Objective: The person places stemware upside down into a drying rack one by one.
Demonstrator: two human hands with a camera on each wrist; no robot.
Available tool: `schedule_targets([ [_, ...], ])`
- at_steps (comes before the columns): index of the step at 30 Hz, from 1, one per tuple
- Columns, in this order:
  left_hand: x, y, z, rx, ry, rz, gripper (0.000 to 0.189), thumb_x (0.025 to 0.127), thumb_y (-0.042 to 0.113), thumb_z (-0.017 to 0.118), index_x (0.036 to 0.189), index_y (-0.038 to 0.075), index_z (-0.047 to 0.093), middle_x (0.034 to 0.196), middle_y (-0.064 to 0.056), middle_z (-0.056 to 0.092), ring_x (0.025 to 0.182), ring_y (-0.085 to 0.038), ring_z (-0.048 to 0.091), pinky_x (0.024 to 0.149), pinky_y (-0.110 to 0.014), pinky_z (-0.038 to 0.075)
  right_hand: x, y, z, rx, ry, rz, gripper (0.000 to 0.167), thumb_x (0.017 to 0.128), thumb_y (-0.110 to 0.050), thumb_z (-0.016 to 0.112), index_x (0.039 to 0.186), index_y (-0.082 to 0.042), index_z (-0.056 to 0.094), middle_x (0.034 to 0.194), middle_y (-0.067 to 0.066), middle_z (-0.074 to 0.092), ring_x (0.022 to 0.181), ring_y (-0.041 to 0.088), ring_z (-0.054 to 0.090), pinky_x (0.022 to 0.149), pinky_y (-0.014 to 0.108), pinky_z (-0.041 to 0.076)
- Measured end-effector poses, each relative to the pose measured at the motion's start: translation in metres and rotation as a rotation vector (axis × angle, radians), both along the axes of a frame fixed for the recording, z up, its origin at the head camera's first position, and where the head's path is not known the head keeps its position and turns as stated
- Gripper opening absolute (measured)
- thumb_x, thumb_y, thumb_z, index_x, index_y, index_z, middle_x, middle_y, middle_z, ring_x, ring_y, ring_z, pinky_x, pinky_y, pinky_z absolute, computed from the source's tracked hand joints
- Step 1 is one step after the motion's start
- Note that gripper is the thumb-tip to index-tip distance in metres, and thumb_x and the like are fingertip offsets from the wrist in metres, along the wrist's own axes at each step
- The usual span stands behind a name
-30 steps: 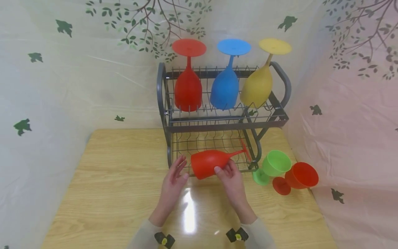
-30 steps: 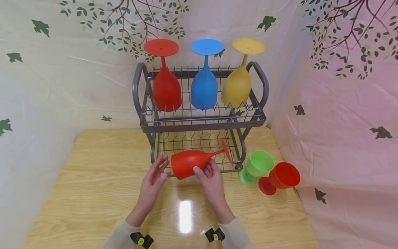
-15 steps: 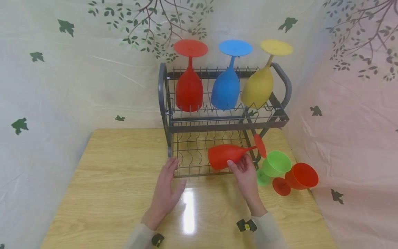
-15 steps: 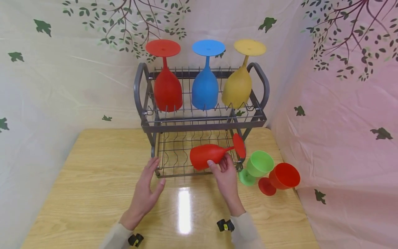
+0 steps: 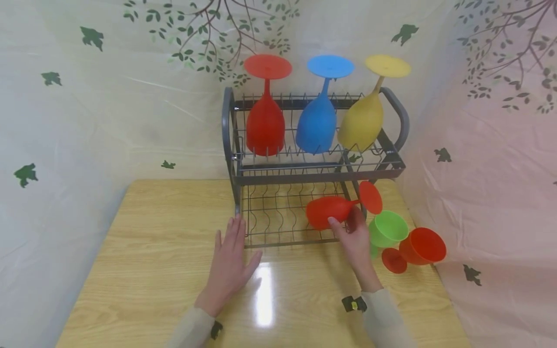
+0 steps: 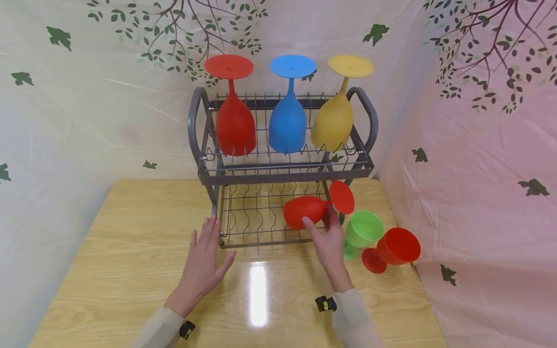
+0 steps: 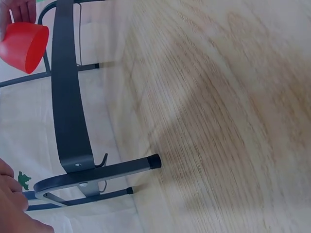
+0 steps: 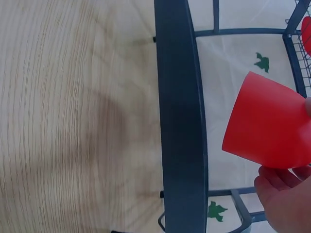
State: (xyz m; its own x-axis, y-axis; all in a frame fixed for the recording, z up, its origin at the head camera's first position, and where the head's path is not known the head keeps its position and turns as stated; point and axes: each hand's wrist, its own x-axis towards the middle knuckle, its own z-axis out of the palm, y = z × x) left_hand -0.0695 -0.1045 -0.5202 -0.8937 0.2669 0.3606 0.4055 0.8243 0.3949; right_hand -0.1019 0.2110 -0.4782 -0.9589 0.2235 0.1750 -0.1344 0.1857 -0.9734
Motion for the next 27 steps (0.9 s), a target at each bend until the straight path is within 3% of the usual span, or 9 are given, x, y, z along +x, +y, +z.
schedule_targets([
  [3, -0.003, 0.0, -0.002, -0.044, -0.032, 0.014, 0.087, 0.101, 0.051, 0.051, 0.16, -0.007, 0.023, 0.171, -0.02, 0.01, 0.158, -0.037, 0.011, 0.123, -0.065, 0.008, -0.002, 0.005, 0.0, 0.063, -0.039, -0.015, 0.07, 0.094, -0.009, 0.075, 0.152, 0.007, 0.039, 0.15, 0.025, 0.05, 0.144, 0.036, 0.046, 0.115, 0.043, 0.04],
  [5, -0.004, 0.0, -0.003, -0.065, -0.053, 0.023, 0.088, 0.101, 0.053, 0.05, 0.16, -0.006, 0.022, 0.172, -0.019, 0.008, 0.158, -0.037, 0.011, 0.123, -0.066, 0.006, -0.007, 0.012, -0.01, 0.095, -0.035, -0.025, 0.074, 0.094, -0.014, 0.077, 0.154, 0.005, 0.037, 0.153, 0.024, 0.048, 0.144, 0.035, 0.045, 0.115, 0.051, 0.04],
  [14, -0.007, 0.001, -0.006, -0.107, -0.084, 0.049, 0.088, 0.102, 0.054, 0.049, 0.16, -0.006, 0.023, 0.172, -0.017, 0.005, 0.157, -0.038, 0.013, 0.121, -0.07, 0.007, -0.018, 0.021, -0.011, 0.206, 0.003, -0.033, 0.08, 0.094, -0.016, 0.078, 0.159, -0.002, 0.034, 0.159, 0.018, 0.043, 0.146, 0.03, 0.044, 0.117, 0.042, 0.038],
  [27, -0.008, 0.001, -0.006, -0.142, -0.108, 0.053, 0.088, 0.103, 0.055, 0.048, 0.161, -0.005, 0.021, 0.172, -0.016, 0.003, 0.158, -0.036, 0.011, 0.121, -0.069, 0.009, -0.028, 0.027, -0.017, 0.308, -0.024, -0.033, 0.069, 0.094, -0.012, 0.076, 0.154, -0.007, 0.041, 0.152, 0.016, 0.051, 0.142, 0.032, 0.05, 0.114, 0.046, 0.043],
])
